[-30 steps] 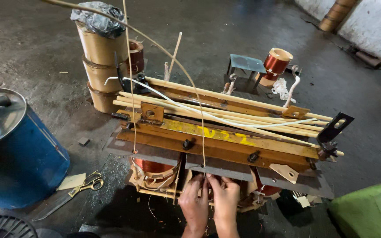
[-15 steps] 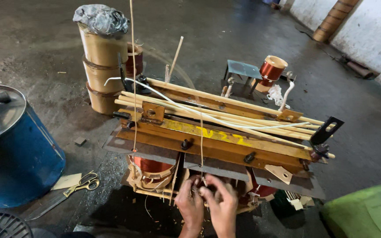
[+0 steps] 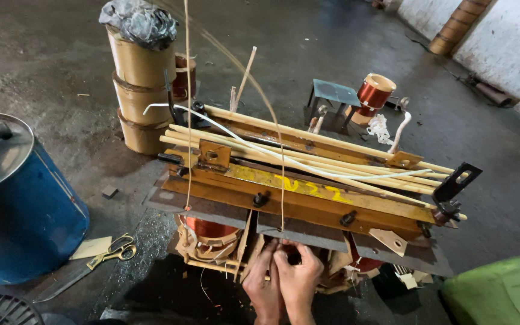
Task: The person sits on the floor and uses pliers to strip insulation from white wires and connect them to a wooden jig holding copper coils. They repeatedly cut, strip, and attach wires to the assembly.
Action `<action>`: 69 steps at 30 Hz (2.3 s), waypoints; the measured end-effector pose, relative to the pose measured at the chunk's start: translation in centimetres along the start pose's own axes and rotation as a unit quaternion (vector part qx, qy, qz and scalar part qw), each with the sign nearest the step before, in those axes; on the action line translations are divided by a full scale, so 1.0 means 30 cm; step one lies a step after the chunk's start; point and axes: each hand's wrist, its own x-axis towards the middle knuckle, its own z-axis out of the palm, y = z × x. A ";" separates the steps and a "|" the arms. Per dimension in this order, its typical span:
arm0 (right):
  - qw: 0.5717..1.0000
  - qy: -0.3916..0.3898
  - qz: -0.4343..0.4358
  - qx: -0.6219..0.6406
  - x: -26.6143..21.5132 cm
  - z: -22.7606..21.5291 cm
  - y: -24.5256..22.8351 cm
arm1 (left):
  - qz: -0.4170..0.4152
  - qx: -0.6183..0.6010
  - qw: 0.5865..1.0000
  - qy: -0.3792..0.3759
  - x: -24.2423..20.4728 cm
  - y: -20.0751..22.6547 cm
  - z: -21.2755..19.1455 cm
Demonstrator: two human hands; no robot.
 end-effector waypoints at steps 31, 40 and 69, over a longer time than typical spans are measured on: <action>0.837 -0.106 0.363 0.396 0.064 -0.062 0.205 | -0.016 0.041 0.998 -0.036 -0.010 0.080 -0.008; 0.880 -0.068 0.247 0.399 -0.160 -0.085 0.130 | -0.053 0.039 0.996 -0.066 -0.017 -0.013 0.011; 0.987 -0.041 0.118 0.097 0.001 -0.058 0.007 | -0.009 -0.032 0.999 -0.037 -0.011 0.049 -0.002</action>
